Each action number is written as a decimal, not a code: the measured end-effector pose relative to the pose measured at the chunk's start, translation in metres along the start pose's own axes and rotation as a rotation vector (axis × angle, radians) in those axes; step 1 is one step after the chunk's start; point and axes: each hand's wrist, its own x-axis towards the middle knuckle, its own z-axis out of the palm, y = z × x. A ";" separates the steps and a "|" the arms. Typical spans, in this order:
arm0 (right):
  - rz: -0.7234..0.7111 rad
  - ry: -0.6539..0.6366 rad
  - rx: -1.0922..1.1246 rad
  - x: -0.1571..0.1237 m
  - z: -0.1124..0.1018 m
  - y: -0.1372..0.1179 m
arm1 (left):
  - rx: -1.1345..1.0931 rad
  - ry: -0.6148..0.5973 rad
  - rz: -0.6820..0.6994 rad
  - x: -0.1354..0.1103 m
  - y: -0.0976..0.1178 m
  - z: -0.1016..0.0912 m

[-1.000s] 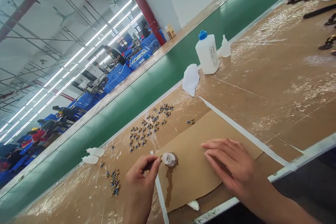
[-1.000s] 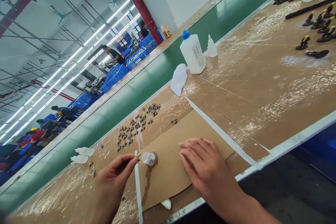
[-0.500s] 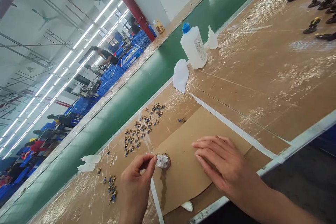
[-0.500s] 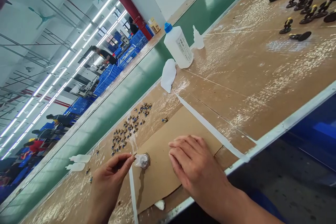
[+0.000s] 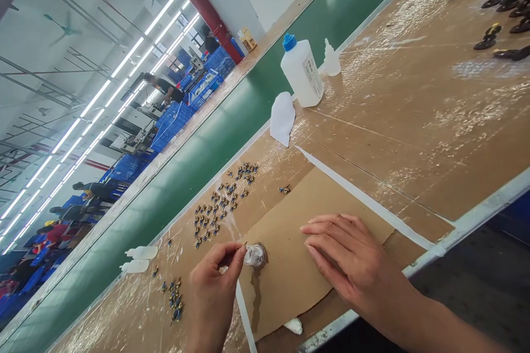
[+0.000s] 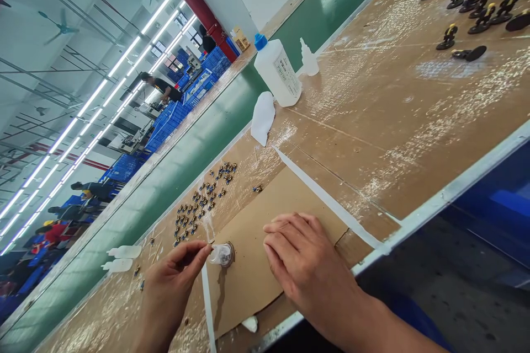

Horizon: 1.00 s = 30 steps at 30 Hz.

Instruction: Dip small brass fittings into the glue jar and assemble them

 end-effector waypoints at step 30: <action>-0.095 -0.080 0.027 -0.012 0.014 -0.015 | -0.453 0.390 -0.495 -0.085 -0.095 -0.016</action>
